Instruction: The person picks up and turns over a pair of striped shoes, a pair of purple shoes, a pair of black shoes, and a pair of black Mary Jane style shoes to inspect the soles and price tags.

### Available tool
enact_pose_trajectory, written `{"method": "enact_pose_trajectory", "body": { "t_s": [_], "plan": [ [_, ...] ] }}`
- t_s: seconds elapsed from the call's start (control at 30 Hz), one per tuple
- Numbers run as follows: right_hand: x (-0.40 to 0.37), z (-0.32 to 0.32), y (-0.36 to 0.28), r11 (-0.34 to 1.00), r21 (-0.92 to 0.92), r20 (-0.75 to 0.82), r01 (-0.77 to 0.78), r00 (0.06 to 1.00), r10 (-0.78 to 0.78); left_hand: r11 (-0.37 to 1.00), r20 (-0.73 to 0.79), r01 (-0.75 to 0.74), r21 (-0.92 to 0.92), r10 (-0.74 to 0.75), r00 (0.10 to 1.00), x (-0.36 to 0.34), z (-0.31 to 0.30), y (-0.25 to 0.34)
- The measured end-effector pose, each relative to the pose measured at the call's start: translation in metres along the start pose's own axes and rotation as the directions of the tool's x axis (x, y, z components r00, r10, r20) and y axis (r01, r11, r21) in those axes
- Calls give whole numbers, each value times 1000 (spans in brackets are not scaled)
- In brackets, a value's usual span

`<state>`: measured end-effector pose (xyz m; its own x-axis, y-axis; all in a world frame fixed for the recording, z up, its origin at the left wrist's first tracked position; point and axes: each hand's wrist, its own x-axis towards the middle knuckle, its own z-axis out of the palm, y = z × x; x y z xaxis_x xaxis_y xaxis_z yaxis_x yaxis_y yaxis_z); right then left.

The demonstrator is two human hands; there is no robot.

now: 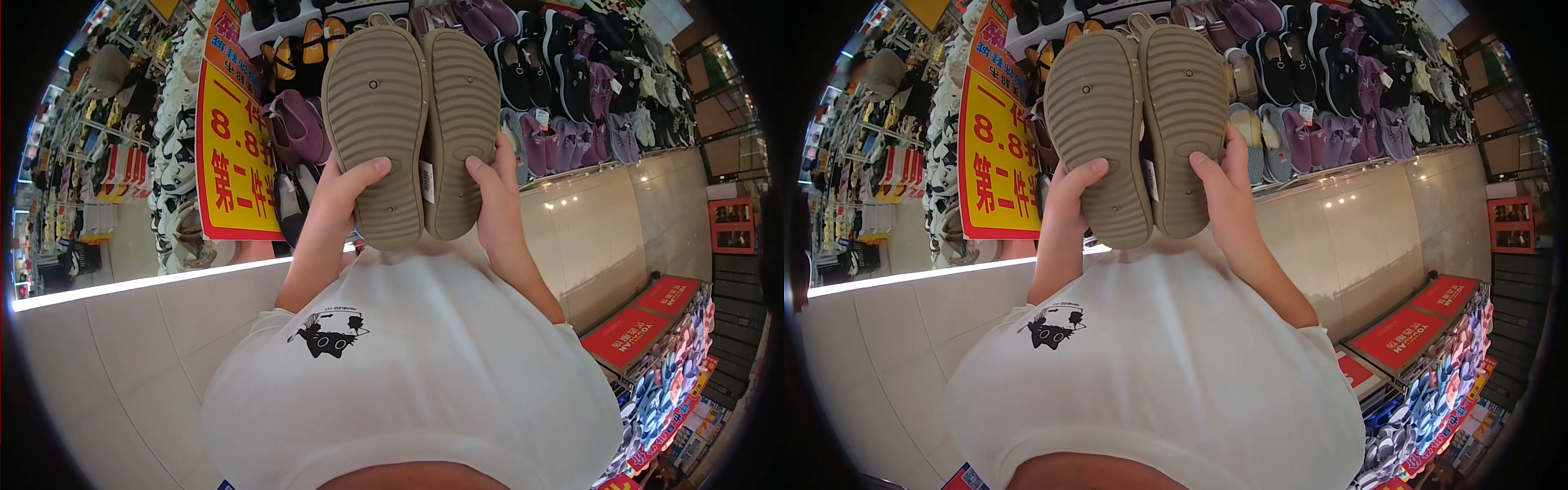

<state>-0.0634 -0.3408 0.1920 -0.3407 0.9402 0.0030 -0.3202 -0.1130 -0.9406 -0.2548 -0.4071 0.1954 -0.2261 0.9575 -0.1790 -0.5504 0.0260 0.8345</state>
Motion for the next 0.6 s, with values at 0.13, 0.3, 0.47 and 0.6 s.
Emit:
{"method": "enact_pose_trajectory", "body": {
  "t_s": [0.13,0.3,0.47,0.6],
  "plan": [
    [-1,2,-2,1000,14,-5,4,1000,-4,1000,12,-12,-19,12,1000,1,0,0],
    [-1,-2,-1,1000,18,24,-2,1000,2,1000,-11,6,-5,-6,1000,0,2,1],
    [0,-3,0,1000,17,19,-10,1000,9,1000,12,-1,-13,2,1000,1,1,-1],
    [0,-3,1,1000,10,24,-8,1000,8,1000,8,1,-19,0,1000,2,-1,-1]
  ]
}}
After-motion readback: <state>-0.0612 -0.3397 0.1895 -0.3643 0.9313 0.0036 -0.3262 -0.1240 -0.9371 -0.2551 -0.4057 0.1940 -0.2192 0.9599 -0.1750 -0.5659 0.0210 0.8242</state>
